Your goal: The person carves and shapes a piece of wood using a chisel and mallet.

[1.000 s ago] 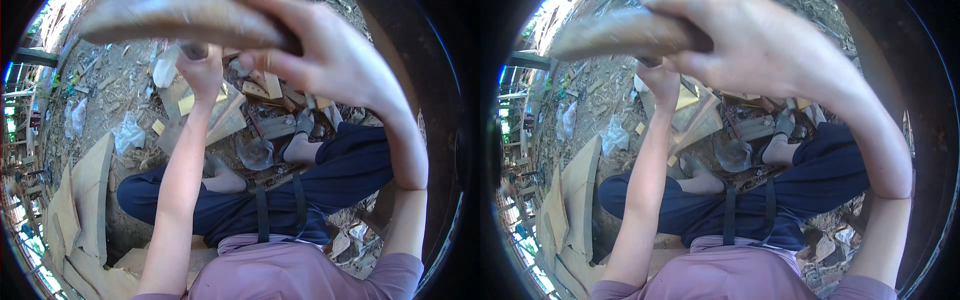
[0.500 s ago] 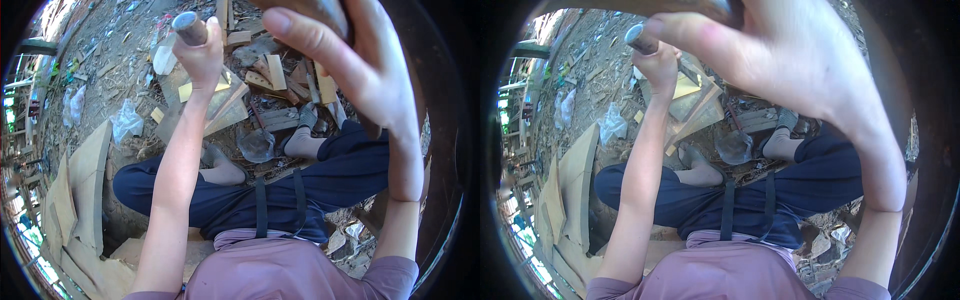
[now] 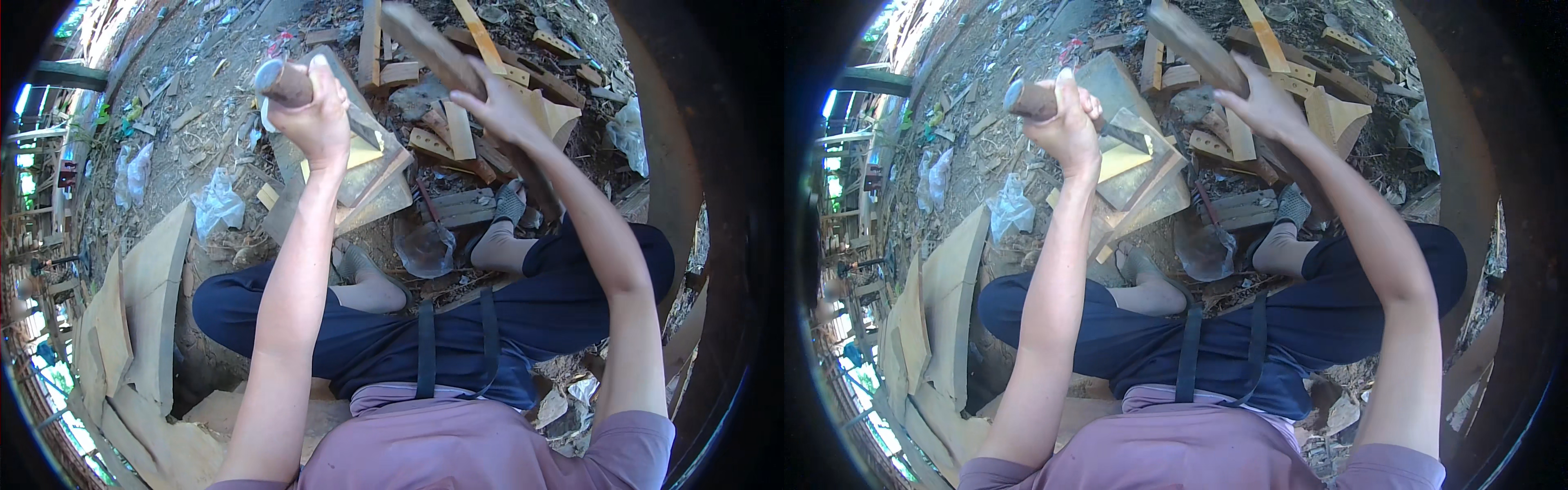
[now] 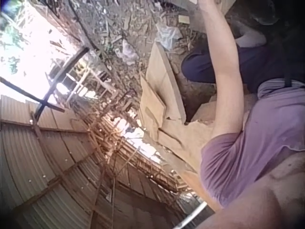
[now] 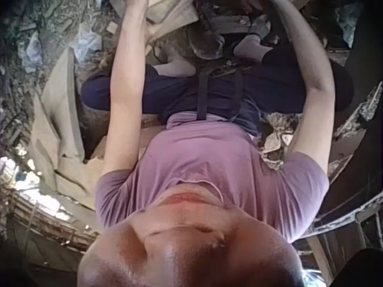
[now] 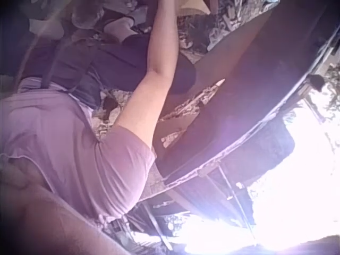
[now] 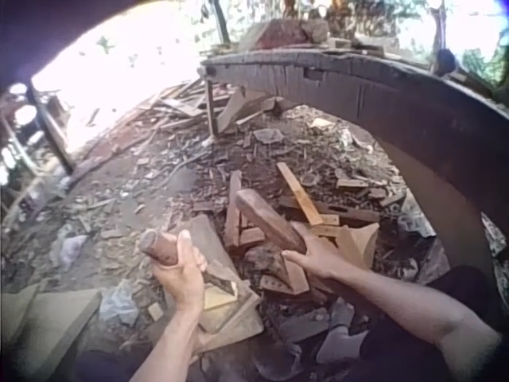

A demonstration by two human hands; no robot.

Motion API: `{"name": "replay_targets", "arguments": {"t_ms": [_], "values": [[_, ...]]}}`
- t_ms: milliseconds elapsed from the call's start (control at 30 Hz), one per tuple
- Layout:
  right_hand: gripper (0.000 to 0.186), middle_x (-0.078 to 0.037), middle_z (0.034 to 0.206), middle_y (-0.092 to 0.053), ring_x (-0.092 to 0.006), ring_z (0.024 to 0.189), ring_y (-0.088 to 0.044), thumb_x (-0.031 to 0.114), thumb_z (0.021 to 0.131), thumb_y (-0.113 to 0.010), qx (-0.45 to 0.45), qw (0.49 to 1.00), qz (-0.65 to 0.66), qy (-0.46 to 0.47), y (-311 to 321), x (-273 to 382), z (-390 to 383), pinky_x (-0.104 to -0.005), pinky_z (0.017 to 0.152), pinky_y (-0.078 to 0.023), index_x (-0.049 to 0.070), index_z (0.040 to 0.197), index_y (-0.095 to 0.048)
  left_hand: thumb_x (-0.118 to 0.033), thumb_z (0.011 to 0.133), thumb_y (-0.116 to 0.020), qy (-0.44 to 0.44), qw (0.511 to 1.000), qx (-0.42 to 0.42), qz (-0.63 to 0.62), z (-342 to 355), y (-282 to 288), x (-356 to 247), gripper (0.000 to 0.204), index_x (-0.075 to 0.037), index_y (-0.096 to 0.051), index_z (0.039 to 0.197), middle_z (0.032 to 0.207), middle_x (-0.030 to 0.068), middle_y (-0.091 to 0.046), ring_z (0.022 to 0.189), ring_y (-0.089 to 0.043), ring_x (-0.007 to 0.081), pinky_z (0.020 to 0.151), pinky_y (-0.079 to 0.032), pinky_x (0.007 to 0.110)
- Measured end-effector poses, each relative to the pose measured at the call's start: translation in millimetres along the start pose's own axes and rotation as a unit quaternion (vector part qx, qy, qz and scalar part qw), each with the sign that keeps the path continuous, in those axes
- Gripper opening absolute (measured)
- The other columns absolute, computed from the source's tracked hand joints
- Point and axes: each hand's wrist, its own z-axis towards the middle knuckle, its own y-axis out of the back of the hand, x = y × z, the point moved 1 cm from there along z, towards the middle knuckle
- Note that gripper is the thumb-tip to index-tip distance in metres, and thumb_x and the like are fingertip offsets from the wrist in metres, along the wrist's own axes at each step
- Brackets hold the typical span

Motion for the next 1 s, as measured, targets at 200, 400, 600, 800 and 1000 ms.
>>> {"name": "replay_targets", "arguments": {"t_ms": [200,400,600,800,1000], "values": [[0.080,-0.028,0.121,-0.063,-0.0442,0.110,-0.062,0.057,0.084,-0.059,0.225,0.935,-0.061,-0.266,-45.8,-76.8,-44.7,-0.0505,0.095,-0.049,0.021,0.149,-0.030,-0.006,0.095,-0.059,-0.008,1.000,0.002,0.025,1.8,3.5,-6.3,0.020,-0.004,-0.045,0.082,0.056,0.0047,-0.048,0.045,-0.045,0.0115,0.045,-0.042,0.029],[0.066,-0.017,0.106,-0.067,-0.0382,0.101,-0.063,0.045,0.084,-0.065,0.005,0.956,-0.287,-0.054,-58.2,-103.0,-75.2,-0.0473,0.093,-0.048,0.017,0.140,-0.045,-0.005,0.094,-0.060,0.002,1.000,-0.014,0.025,9.9,-5.4,-4.5,0.019,-0.005,-0.045,0.081,0.056,0.0044,-0.048,0.045,-0.046,0.0122,0.043,-0.040,0.031],[0.011,-0.011,0.084,-0.059,-0.0321,0.084,-0.058,0.018,0.085,-0.066,-0.072,0.996,0.034,0.051,-64.0,28.3,-40.6,-0.0435,0.075,-0.047,0.009,0.085,-0.059,-0.004,0.093,-0.059,0.012,0.999,-0.036,0.016,23.5,9.2,0.8,0.020,-0.005,-0.045,0.078,0.056,0.0038,-0.048,0.044,-0.045,0.0130,0.045,-0.040,0.031],[0.065,-0.010,0.134,-0.052,-0.0228,0.102,-0.056,0.015,0.080,-0.064,0.113,0.962,-0.033,0.246,-91.2,134.9,-87.4,-0.0324,0.087,-0.046,0.002,0.141,-0.044,-0.004,0.093,-0.059,0.015,0.998,-0.046,-0.043,24.7,27.9,-0.7,0.020,-0.007,-0.044,0.081,0.057,0.0029,-0.049,0.046,-0.045,0.0118,0.046,-0.041,0.031],[0.070,-0.008,0.155,-0.037,-0.0219,0.080,-0.066,0.009,0.080,-0.057,0.134,0.976,-0.109,0.134,-111.9,136.9,-102.6,-0.0332,0.067,-0.055,0.006,0.147,-0.038,-0.005,0.093,-0.060,0.032,0.997,-0.055,-0.039,17.4,19.3,-1.8,0.020,-0.007,-0.043,0.084,0.058,0.0033,-0.049,0.046,-0.047,0.0127,0.047,-0.042,0.031]]}}
